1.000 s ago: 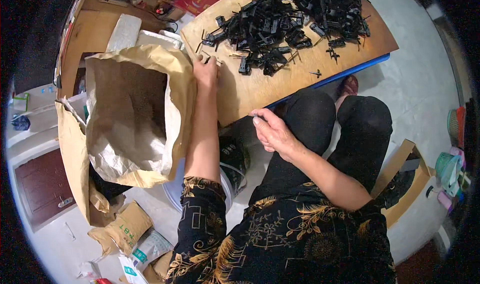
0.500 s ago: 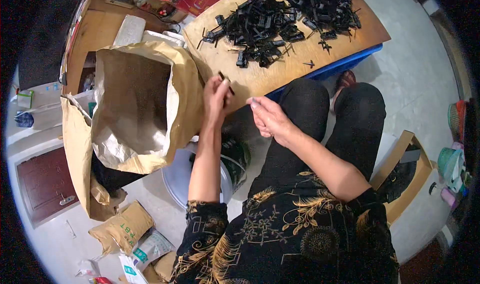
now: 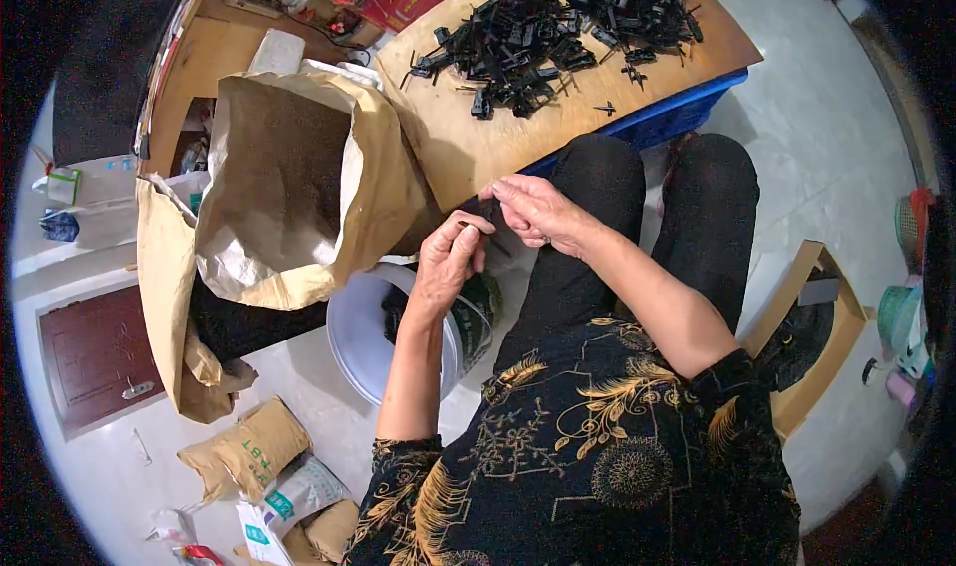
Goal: Sorting and packaging small black plastic components into a paper bag.
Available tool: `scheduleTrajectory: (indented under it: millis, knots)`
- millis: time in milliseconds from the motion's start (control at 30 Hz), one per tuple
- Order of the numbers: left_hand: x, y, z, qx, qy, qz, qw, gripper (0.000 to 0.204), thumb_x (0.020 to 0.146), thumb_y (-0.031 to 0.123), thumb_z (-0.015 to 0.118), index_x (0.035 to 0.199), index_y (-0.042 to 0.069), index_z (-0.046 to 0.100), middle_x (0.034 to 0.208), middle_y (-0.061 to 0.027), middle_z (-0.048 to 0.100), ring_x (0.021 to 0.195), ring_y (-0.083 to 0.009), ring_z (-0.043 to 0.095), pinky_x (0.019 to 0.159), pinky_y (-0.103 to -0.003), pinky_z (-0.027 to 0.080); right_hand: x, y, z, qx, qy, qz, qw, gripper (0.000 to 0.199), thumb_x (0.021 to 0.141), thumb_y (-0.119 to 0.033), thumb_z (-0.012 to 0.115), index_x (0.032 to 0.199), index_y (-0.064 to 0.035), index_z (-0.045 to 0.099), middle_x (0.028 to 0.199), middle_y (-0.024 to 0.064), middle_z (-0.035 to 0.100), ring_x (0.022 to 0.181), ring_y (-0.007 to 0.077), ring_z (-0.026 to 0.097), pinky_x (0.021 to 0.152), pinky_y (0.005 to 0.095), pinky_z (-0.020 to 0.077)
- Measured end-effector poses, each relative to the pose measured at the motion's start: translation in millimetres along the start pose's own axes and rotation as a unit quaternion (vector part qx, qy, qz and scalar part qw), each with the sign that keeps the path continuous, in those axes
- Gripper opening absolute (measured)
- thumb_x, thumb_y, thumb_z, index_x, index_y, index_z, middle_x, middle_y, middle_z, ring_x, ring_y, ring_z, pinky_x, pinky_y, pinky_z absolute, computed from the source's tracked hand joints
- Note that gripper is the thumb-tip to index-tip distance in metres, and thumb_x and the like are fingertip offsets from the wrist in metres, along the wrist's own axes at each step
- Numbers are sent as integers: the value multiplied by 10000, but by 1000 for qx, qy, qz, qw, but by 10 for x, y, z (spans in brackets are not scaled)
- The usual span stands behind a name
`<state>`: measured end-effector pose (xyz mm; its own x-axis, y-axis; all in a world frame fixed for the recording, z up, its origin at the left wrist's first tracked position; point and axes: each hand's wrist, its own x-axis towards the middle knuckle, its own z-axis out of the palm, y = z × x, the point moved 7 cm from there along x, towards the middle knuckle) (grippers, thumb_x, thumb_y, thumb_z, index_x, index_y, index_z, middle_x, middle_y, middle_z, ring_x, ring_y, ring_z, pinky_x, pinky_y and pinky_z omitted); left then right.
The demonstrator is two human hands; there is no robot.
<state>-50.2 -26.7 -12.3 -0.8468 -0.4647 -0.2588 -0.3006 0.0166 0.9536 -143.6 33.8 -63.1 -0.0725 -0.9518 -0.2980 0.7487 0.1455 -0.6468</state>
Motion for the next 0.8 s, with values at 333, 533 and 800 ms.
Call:
scheduleTrajectory:
  millis: [333,533,800]
  knots:
    - [-107,17,59,86,-17,-7,996,234,916,288,462,943,74,554,605,16,479,540,-51,434,492,-184,312,60,114,41,-72,-50,8,996,214,921,-288,447,805,-109,467,511,-72,325,374,26,260,320,208,181]
    - [-73,-10,85,-26,53,-63,996,193,867,174,547,1007,50,502,702,-11,552,506,-71,470,438,-193,334,72,60,30,-112,-36,-20,993,177,916,-237,460,803,-100,476,545,-61,352,421,31,289,355,210,228]
    - [-36,-95,40,-89,97,-79,988,305,827,143,595,1048,78,394,704,-25,562,485,-70,476,389,-164,301,92,-64,63,-253,-6,-174,952,170,916,-199,460,857,-49,514,650,-54,430,571,24,403,490,189,343]
